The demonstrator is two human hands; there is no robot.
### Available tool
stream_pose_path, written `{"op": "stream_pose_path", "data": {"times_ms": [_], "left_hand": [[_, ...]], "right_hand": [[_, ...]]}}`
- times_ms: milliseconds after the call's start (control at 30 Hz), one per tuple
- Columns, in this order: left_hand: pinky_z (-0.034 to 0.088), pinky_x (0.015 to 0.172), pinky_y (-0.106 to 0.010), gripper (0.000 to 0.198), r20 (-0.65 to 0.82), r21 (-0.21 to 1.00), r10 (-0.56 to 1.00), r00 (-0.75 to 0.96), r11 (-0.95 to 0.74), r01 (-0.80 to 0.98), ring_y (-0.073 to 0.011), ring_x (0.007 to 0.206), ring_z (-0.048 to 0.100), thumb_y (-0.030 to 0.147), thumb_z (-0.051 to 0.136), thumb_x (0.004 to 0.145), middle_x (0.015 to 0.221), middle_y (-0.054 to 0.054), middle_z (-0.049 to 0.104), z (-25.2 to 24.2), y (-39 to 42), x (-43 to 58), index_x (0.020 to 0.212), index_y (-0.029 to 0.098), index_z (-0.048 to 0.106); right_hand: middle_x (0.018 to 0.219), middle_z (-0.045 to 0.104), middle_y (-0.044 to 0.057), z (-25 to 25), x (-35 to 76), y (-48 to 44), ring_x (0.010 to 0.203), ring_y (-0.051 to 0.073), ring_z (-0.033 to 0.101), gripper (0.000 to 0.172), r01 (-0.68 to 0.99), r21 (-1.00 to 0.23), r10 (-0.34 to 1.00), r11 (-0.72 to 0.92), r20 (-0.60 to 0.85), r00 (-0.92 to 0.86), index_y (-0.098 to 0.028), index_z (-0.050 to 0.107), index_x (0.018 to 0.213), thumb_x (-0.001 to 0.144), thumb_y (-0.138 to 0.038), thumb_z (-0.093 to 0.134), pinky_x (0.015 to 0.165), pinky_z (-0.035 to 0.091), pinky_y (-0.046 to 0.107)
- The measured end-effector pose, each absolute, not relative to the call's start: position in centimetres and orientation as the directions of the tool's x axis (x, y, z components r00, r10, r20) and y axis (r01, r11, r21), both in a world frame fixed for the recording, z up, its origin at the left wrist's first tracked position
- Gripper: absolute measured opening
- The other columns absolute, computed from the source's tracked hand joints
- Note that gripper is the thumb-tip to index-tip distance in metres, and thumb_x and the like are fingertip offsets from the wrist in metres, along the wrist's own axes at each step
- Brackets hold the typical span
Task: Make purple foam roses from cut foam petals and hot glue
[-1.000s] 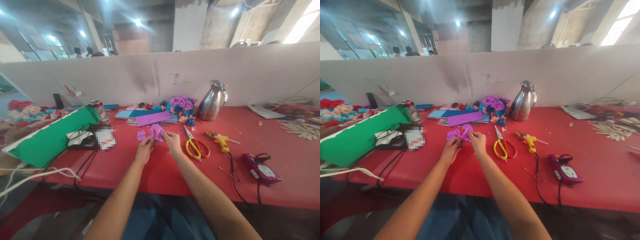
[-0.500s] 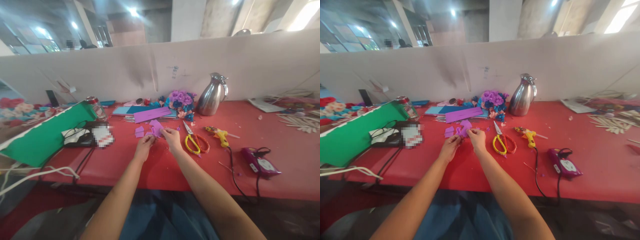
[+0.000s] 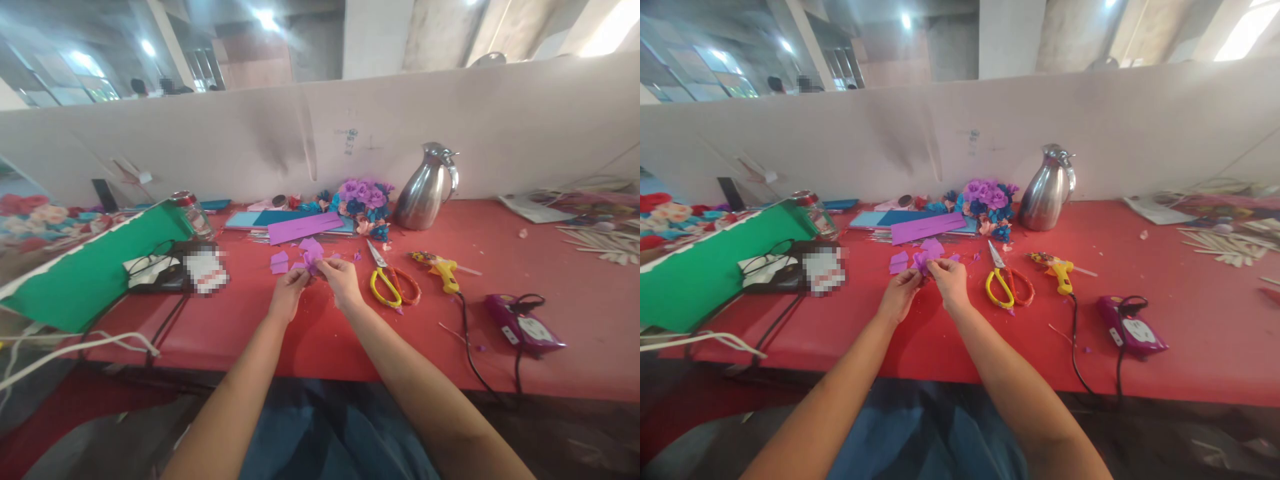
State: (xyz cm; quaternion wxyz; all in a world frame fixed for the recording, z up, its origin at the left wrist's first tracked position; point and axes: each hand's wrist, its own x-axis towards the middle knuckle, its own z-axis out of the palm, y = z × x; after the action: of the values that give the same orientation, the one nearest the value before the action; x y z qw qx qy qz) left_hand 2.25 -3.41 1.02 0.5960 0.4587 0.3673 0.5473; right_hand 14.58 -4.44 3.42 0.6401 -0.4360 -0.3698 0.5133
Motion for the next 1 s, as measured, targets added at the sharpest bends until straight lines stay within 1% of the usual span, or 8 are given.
{"op": "stream_pose_path", "data": {"times_ms": [167,333,500,667,900,1000], "left_hand": [[0.042,0.072,-0.027,0.024,0.058,0.950,0.991,0.124,-0.017,-0.312,-0.0120,0.066,0.054,0.034,0.081,0.061,0.065,0.000,0.060,0.86,-3.40,2.25,0.067,0.015,0.067],[0.042,0.070,-0.026,0.025,0.057,0.945,0.991,0.122,-0.014,-0.327,-0.0110,0.066,0.054,0.031,0.081,0.059,0.072,-0.001,0.063,0.87,-3.41,2.23,0.075,0.016,0.070],[0.040,0.068,-0.025,0.020,0.064,0.946,0.991,0.115,-0.024,-0.322,-0.0096,0.062,0.051,0.029,0.080,0.060,0.066,0.001,0.059,0.87,-3.43,2.19,0.070,0.016,0.068],[0.040,0.069,-0.025,0.020,0.058,0.944,0.992,0.108,-0.019,-0.329,-0.0094,0.061,0.050,0.028,0.080,0.059,0.064,0.002,0.057,0.79,-3.42,2.20,0.069,0.016,0.068],[0.039,0.066,-0.024,0.023,0.052,0.935,0.993,0.105,-0.011,-0.355,-0.0092,0.061,0.049,0.030,0.082,0.057,0.063,0.002,0.056,0.88,-3.44,2.12,0.066,0.016,0.066],[0.039,0.063,-0.023,0.026,0.047,0.929,0.993,0.104,-0.005,-0.370,-0.0088,0.059,0.048,0.032,0.083,0.056,0.061,0.003,0.055,1.08,-3.50,2.04,0.065,0.016,0.065]], "right_hand": [[0.063,0.068,0.002,3.64,14.70,-4.69,0.063,0.015,0.061,0.028,-0.272,-0.959,0.980,0.084,0.030,0.198,-0.016,0.070,0.065,0.065,-0.044,0.065,0.063,0.046,0.025],[0.063,0.068,0.002,3.90,14.77,-4.93,0.063,0.015,0.060,0.027,-0.256,-0.962,0.979,0.097,0.045,0.200,-0.015,0.069,0.064,0.065,-0.042,0.065,0.062,0.045,0.024],[0.063,0.067,0.001,3.83,14.90,-4.96,0.063,0.014,0.060,0.024,-0.265,-0.956,0.979,0.127,0.077,0.189,-0.015,0.069,0.065,0.066,-0.040,0.066,0.063,0.044,0.024],[0.062,0.067,0.001,3.86,15.02,-5.00,0.065,0.015,0.061,0.025,-0.231,-0.965,0.978,0.124,0.080,0.193,-0.016,0.068,0.064,0.067,-0.040,0.064,0.063,0.043,0.025],[0.062,0.067,0.002,3.93,14.86,-5.14,0.064,0.015,0.060,0.025,-0.214,-0.970,0.976,0.115,0.071,0.204,-0.017,0.067,0.065,0.066,-0.041,0.064,0.061,0.044,0.024],[0.063,0.068,0.003,4.00,15.04,-5.24,0.062,0.015,0.061,0.025,-0.231,-0.968,0.979,0.101,0.055,0.198,-0.017,0.066,0.068,0.068,-0.041,0.060,0.062,0.044,0.024]]}}
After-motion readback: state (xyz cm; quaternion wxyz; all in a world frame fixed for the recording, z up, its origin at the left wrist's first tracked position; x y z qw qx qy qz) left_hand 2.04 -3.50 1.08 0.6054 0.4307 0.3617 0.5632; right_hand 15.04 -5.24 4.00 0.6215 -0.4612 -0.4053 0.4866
